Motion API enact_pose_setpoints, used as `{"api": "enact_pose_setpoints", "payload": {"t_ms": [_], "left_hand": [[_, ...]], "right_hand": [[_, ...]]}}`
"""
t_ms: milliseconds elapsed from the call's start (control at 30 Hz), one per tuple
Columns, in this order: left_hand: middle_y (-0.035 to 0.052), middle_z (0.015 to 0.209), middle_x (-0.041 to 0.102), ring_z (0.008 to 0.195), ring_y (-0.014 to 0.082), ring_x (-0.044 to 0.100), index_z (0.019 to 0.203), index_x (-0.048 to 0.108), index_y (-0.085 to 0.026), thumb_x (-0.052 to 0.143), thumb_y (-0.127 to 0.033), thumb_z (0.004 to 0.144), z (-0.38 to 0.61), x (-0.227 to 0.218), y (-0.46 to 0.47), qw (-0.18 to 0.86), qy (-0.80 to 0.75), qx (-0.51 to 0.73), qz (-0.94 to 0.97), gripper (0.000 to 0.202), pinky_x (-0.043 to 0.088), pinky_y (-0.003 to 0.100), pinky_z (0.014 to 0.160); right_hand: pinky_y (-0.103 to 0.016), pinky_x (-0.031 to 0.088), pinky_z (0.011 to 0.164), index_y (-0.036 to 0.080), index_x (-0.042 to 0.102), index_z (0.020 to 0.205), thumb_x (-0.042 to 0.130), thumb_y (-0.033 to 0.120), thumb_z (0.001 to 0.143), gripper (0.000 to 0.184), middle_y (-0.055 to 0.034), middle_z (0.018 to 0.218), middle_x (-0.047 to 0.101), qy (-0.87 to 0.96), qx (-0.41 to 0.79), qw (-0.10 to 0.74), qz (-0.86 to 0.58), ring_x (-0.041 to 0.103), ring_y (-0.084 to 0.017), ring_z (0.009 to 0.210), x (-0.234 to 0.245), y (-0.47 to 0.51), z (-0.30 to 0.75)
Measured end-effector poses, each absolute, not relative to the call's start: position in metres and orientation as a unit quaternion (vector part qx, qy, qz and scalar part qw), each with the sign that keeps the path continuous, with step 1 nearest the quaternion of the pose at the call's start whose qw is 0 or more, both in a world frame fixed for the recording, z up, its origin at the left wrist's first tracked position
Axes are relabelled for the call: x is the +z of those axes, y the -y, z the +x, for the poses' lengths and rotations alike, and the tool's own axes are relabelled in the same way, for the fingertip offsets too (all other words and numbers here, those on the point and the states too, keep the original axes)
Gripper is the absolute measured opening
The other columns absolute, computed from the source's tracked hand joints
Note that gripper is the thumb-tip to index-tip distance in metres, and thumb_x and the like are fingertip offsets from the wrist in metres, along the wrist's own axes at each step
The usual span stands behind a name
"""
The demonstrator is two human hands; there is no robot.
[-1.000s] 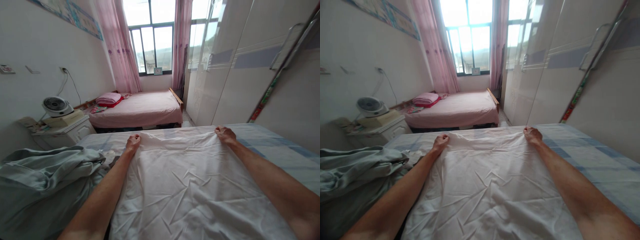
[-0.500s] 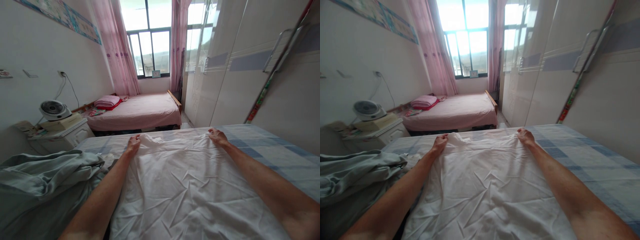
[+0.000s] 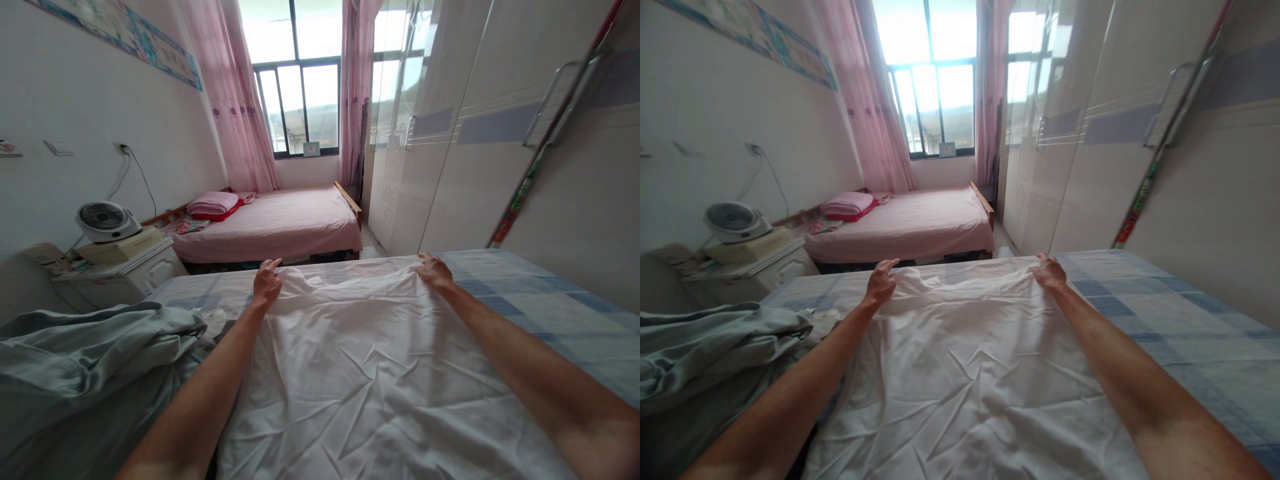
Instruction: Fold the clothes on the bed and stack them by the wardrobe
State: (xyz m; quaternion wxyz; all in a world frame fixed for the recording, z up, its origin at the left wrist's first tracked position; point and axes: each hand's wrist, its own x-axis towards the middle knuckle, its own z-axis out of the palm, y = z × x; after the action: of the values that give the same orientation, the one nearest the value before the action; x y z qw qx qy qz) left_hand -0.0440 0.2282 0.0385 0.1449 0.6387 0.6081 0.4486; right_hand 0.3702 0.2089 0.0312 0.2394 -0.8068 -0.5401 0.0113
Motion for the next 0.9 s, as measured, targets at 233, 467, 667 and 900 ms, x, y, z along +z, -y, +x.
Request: {"api": "enact_pose_setpoints", "payload": {"t_ms": [233, 467, 667, 900], "left_hand": [[0.0051, 0.148, 0.036, 0.138, 0.0237, 0.026, 0.134, 0.048, -0.026, 0.04, -0.033, 0.092, 0.007, 0.025, -0.12, 0.001, -0.405, 0.165, 0.899, 0.044, 0.023, 0.044, 0.113], [0.0077, 0.151, 0.026, 0.14, 0.0277, 0.02, 0.143, 0.034, -0.023, 0.028, -0.051, 0.093, -0.031, 0.002, -0.132, 0.022, -0.526, 0.04, 0.849, 0.058, 0.018, 0.049, 0.112], [0.0072, 0.151, 0.027, 0.14, 0.0279, 0.021, 0.144, 0.033, -0.022, 0.03, -0.05, 0.091, -0.042, 0.001, -0.145, 0.009, -0.565, 0.047, 0.824, 0.06, 0.018, 0.046, 0.112], [0.0073, 0.152, 0.025, 0.14, 0.0271, 0.021, 0.144, 0.031, -0.022, 0.028, -0.051, 0.092, -0.04, 0.001, -0.143, 0.009, -0.569, 0.037, 0.822, 0.06, 0.017, 0.045, 0.112]], "right_hand": [[-0.044, 0.024, 0.11, 0.027, 0.031, 0.145, 0.034, 0.051, 0.09, 0.059, -0.0049, 0.15, 0.032, 0.849, 0.063, 0.197, -0.486, 0.025, -0.023, 0.138, 0.02, -0.114, 0.256], [-0.047, 0.018, 0.112, 0.022, 0.035, 0.144, 0.026, 0.05, 0.091, 0.06, -0.0073, 0.151, 0.026, 0.792, 0.029, 0.058, -0.608, 0.023, -0.025, 0.139, -0.011, -0.119, 0.318], [-0.046, 0.021, 0.111, 0.019, 0.034, 0.144, 0.022, 0.048, 0.091, 0.061, -0.0065, 0.151, 0.027, 0.673, -0.043, 0.052, -0.736, 0.027, -0.027, 0.137, -0.025, -0.148, 0.397], [-0.047, 0.022, 0.111, 0.021, 0.036, 0.142, 0.022, 0.05, 0.09, 0.061, -0.0061, 0.15, 0.03, 0.676, -0.05, 0.063, -0.732, 0.029, -0.026, 0.136, -0.03, -0.147, 0.392]]}}
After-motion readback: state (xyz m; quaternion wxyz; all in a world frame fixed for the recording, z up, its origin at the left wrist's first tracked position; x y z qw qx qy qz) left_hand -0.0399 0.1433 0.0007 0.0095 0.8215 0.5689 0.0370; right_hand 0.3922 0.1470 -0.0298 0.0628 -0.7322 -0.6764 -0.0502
